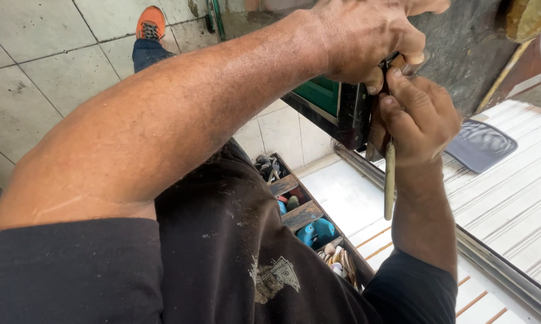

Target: Trimming and skiving the edges of a leather piece using a hand knife on a workbench

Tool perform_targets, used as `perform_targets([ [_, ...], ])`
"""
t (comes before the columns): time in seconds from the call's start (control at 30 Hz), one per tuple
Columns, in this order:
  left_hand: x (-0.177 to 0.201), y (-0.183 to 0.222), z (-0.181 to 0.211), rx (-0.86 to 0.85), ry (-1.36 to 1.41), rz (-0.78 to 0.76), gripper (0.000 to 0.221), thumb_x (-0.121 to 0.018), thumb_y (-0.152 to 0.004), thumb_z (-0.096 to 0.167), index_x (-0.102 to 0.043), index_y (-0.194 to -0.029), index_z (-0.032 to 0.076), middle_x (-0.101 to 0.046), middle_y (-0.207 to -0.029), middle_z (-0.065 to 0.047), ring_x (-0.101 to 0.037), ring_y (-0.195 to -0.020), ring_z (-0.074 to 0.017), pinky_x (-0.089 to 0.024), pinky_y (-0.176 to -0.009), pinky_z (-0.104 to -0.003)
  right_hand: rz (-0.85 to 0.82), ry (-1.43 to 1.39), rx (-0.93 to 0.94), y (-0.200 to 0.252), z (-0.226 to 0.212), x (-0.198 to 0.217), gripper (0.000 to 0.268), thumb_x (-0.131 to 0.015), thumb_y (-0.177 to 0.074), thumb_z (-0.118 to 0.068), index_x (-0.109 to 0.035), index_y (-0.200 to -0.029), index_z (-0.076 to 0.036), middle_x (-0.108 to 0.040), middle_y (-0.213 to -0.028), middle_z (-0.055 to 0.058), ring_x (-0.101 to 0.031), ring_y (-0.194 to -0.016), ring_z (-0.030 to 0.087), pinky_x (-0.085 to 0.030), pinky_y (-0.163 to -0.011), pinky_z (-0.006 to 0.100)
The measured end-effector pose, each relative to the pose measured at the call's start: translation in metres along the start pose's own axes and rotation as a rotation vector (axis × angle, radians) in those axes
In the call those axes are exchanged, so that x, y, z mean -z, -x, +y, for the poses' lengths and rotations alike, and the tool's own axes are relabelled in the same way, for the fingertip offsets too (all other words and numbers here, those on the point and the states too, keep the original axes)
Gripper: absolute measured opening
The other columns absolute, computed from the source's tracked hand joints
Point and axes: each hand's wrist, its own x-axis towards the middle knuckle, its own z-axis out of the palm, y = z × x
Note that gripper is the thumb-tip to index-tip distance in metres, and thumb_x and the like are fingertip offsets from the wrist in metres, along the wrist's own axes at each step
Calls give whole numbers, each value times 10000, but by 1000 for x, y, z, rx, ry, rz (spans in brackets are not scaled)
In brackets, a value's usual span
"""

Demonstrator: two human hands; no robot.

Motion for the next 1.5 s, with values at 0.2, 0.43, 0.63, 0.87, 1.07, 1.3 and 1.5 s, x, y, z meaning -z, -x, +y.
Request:
perform_targets([
  [0.2,14,3,4,14,94,-52,360,-906,-693,348,-698,-984,309,-294,-1584,23,-530,-1286,-277,-527,-685,-528,-3,-60,-46,0,-9,4,178,-692,-941,171,-595,-802,117,-726,-913,346,-731,-727,474,-642,-581,524],
  [0.43,19,2,7,55,90,-79,372,-890,-701,361,-748,-1043,339,-285,-1629,12,-502,-1356,-271,-529,-693,-522,-45,-95,-165,18,-23,18,192,-616,-978,115,-594,-791,79,-731,-965,337,-757,-909,525,-668,-755,553],
  [0.63,10,1,6,78,-14,-61,522,-921,-729,518,-733,-1184,344,-246,-1647,0,-437,-1394,-319,-523,-795,-562,82,-141,-238,40,-38,15,145,-686,-960,97,-550,-920,65,-697,-973,386,-737,-939,500,-644,-851,558],
  [0.87,-3,-3,4,49,-45,19,626,-929,-775,508,-713,-1335,331,-312,-1591,-42,-517,-1267,-309,-537,-736,-494,202,-301,-526,66,-47,28,338,-613,-903,249,-624,-1091,-32,-698,-1080,331,-744,-972,350,-625,-866,399],
  [1.07,-4,-4,-3,41,-86,-48,511,-870,-779,586,-694,-1216,388,-235,-1647,21,-429,-1374,-258,-512,-803,-531,285,-353,-301,23,-22,-4,207,-674,-960,106,-674,-1122,-23,-716,-1107,289,-754,-976,339,-601,-667,360],
  [1.3,-11,-6,-8,-4,0,-7,411,-887,-708,466,-729,-1081,400,-239,-1644,0,-456,-1399,-273,-515,-791,-563,191,-225,-338,14,-21,-7,68,-656,-978,47,-599,-965,12,-709,-1013,360,-759,-889,449,-634,-712,494],
  [1.5,1,-3,-6,-66,6,26,327,-884,-685,384,-741,-978,357,-315,-1530,14,-542,-1263,-265,-511,-737,-524,140,-158,-248,9,-15,-8,85,-647,-991,74,-593,-953,22,-722,-998,327,-738,-819,459,-617,-700,518],
])
